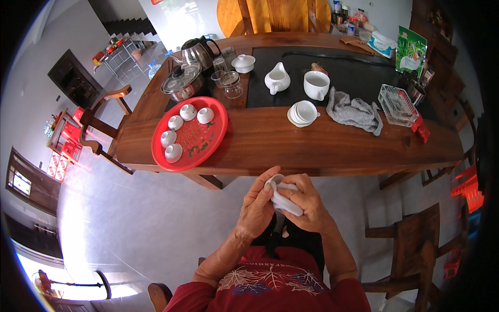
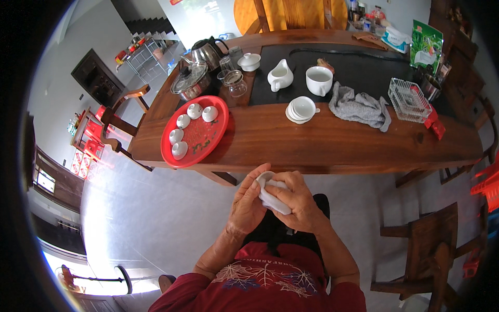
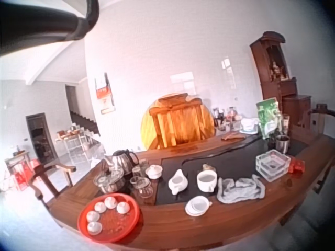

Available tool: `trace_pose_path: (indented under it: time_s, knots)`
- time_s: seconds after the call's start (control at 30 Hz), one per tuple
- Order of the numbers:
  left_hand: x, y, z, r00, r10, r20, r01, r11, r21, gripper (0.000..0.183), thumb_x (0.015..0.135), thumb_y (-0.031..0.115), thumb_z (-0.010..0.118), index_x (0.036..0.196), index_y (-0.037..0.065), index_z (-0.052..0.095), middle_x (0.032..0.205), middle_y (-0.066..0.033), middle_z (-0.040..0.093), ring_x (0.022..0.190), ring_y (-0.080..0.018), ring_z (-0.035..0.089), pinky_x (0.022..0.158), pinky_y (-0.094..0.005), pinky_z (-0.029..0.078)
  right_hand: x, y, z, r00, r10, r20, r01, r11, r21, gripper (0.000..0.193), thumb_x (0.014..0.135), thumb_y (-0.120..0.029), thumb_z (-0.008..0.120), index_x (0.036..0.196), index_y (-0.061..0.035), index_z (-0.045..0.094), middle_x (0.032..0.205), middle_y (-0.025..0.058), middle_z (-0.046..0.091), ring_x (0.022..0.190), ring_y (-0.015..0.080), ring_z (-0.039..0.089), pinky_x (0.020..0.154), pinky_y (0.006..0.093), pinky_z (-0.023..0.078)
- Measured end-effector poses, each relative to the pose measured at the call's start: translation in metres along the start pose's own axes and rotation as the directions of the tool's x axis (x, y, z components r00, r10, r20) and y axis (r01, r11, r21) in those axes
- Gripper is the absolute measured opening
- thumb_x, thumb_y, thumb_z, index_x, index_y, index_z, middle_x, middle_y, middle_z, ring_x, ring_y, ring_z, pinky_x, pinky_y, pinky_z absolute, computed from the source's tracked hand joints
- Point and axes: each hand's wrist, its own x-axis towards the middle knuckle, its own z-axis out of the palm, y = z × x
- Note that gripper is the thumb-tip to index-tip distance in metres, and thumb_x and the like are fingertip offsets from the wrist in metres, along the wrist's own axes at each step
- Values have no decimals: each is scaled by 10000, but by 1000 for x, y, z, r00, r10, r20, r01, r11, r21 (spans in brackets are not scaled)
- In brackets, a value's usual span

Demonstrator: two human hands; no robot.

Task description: The person dries small white ceramic cups and a pitcher using a white cloth. They wipe each item individually and place the dried cups onto a red tray on the table. The person handles the items one at a time, ensuring they are dry before stacking them.

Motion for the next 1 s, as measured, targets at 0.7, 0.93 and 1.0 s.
trace_pose_path:
  time_s: [0.7,0.93,1.0]
  knots:
    - [-5,-6,-21,993,40,-109,30,819,573,297,1004,339,327,1101,104,481,744,62,428,633,-21,358,535,-176,303,0,-13,9,978,108,176,-97,993,-72,299,665,-25,675,962,-50,652,971,83,534,879,244,522,733,347,445]
    - [4,5,-5,992,-47,-120,81,954,290,283,997,308,326,1055,66,460,974,-50,526,901,-124,515,805,-273,430,6,-5,26,965,-97,-244,38,972,-234,452,567,60,713,994,-49,614,1033,133,524,891,299,517,754,372,450]
    - [5,1,-10,992,-27,-120,63,947,315,278,997,307,330,1053,68,460,973,-49,525,900,-123,513,808,-276,432,7,-13,29,965,-80,-249,-14,935,-355,467,555,54,715,996,-57,611,1028,132,521,890,304,513,748,372,449]
